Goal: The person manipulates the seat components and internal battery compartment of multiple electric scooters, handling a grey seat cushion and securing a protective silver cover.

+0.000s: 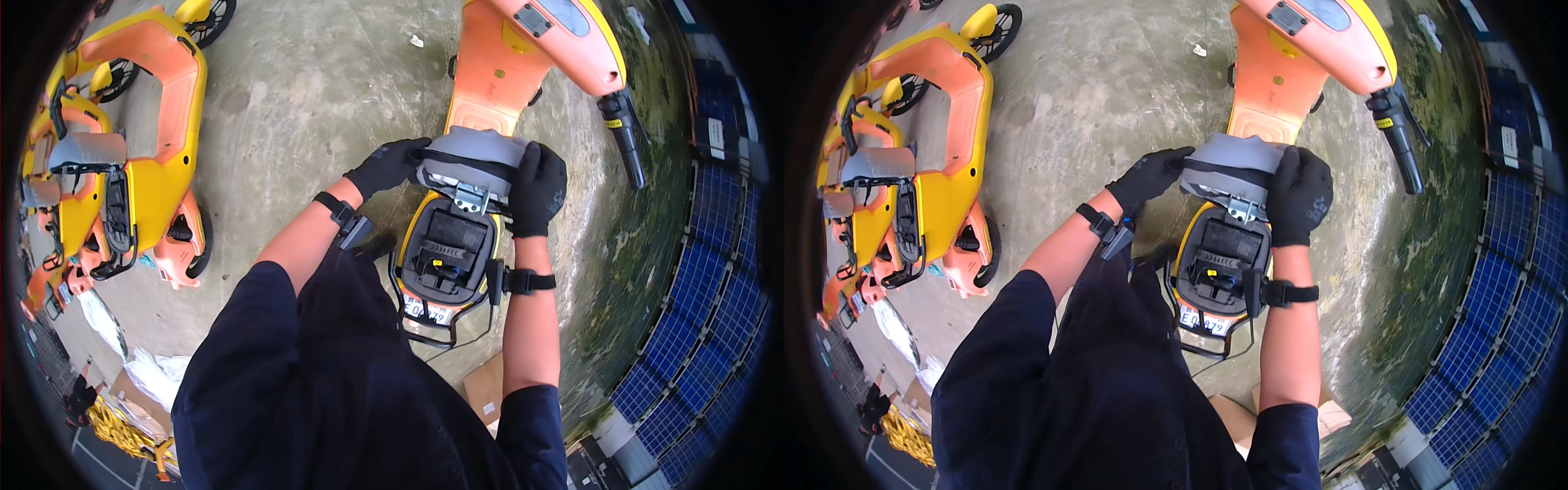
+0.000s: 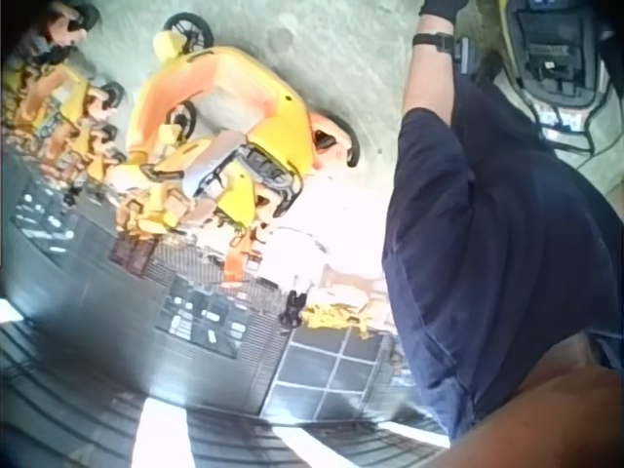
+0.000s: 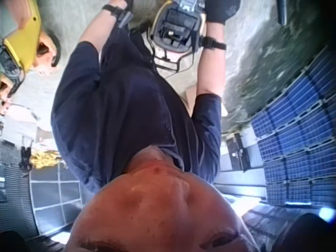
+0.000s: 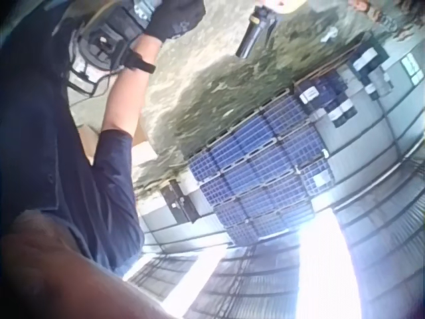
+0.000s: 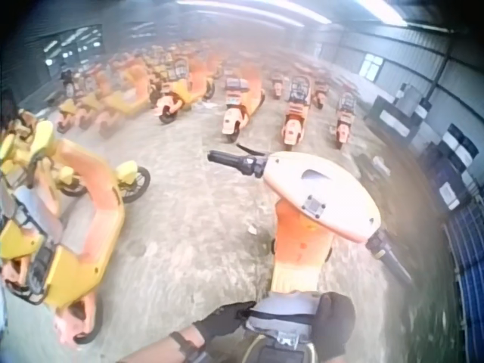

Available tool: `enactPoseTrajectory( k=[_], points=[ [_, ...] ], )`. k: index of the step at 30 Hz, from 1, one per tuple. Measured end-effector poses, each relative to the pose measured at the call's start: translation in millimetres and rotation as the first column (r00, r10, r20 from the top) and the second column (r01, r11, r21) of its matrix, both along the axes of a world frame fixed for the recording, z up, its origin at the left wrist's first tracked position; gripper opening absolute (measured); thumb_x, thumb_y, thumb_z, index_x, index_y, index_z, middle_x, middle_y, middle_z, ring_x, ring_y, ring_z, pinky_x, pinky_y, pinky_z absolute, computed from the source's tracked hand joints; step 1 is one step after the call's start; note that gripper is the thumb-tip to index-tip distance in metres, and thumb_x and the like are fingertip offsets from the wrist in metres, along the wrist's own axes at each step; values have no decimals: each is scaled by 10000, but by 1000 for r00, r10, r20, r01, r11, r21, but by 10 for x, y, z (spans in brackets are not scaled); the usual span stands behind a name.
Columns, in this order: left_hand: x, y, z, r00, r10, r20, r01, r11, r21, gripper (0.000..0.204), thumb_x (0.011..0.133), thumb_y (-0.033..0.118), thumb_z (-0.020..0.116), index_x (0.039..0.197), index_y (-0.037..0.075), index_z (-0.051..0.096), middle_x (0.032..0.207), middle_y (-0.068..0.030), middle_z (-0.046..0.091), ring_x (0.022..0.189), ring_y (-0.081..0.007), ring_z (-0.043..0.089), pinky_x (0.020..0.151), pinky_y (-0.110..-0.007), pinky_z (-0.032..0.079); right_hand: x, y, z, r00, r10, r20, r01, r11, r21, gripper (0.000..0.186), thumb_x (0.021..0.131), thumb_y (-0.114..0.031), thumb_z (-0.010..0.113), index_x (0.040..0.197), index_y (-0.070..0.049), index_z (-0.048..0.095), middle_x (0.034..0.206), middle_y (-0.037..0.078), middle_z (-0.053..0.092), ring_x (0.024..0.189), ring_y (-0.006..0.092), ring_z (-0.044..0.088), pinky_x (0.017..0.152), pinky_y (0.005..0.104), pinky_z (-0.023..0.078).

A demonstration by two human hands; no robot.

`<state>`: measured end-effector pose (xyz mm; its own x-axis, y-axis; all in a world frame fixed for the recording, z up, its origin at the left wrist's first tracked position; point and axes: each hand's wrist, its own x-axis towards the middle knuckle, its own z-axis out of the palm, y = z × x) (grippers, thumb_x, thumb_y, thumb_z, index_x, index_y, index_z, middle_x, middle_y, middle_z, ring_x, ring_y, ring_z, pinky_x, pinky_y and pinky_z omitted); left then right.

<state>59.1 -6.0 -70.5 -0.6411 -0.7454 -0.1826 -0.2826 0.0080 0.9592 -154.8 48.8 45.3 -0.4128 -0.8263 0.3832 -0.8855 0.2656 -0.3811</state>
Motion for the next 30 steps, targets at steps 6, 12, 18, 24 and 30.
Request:
enactPoseTrajectory(
  k=[6, 12, 18, 24, 30],
  points=[
    [-143, -93, -254, 996, 63, -65, -64, 998, -8, 268, 771, 34, 536, 1037, 49, 566, 892, -124, 622, 804, -215, 606, 726, -299, 473, -14, 6, 30, 993, 14, 119, -11, 1000, -24, 255, 858, -227, 510, 830, 8, 602, 760, 150, 590, 683, 258, 557, 645, 354, 428],
    [-159, -417, -700, 904, 75, -420, 156, 858, 489, 88, 748, 9, 546, 826, 48, 558, 694, 3, 535, 608, -81, 488, 561, -238, 425, 32, -28, 11, 985, -36, 168, 34, 999, 19, 258, 860, -221, 517, 842, 24, 597, 766, 141, 594, 683, 227, 553, 657, 321, 428],
    [-178, -496, -469, 873, -318, -370, 447, 823, 350, 177, 695, 2, 572, 842, 36, 481, 662, -15, 524, 637, -122, 533, 599, -279, 452, -54, 123, 60, 960, -24, 280, 23, 1000, 8, 237, 889, -202, 485, 882, 6, 599, 780, 63, 589, 718, 123, 519, 681, 267, 412],
    [-106, -552, -587, 925, -378, -44, 358, 903, -238, 207, 700, 139, 634, 800, 34, 486, 650, -81, 535, 548, -193, 575, 484, -290, 469, 26, 34, 55, 960, -32, 278, 18, 999, 51, 235, 901, -190, 463, 899, 6, 594, 834, 70, 595, 760, 116, 515, 723, 262, 408],
    [-268, -89, -407, 966, 255, 48, -238, 943, -231, 267, 684, 189, 609, 896, 44, 535, 741, -178, 553, 769, -369, 564, 672, -395, 460, 13, 47, 140, 960, -56, 276, 39, 997, 65, 230, 901, -184, 463, 892, 8, 590, 825, 75, 597, 751, 124, 519, 725, 266, 409]
  ],
)
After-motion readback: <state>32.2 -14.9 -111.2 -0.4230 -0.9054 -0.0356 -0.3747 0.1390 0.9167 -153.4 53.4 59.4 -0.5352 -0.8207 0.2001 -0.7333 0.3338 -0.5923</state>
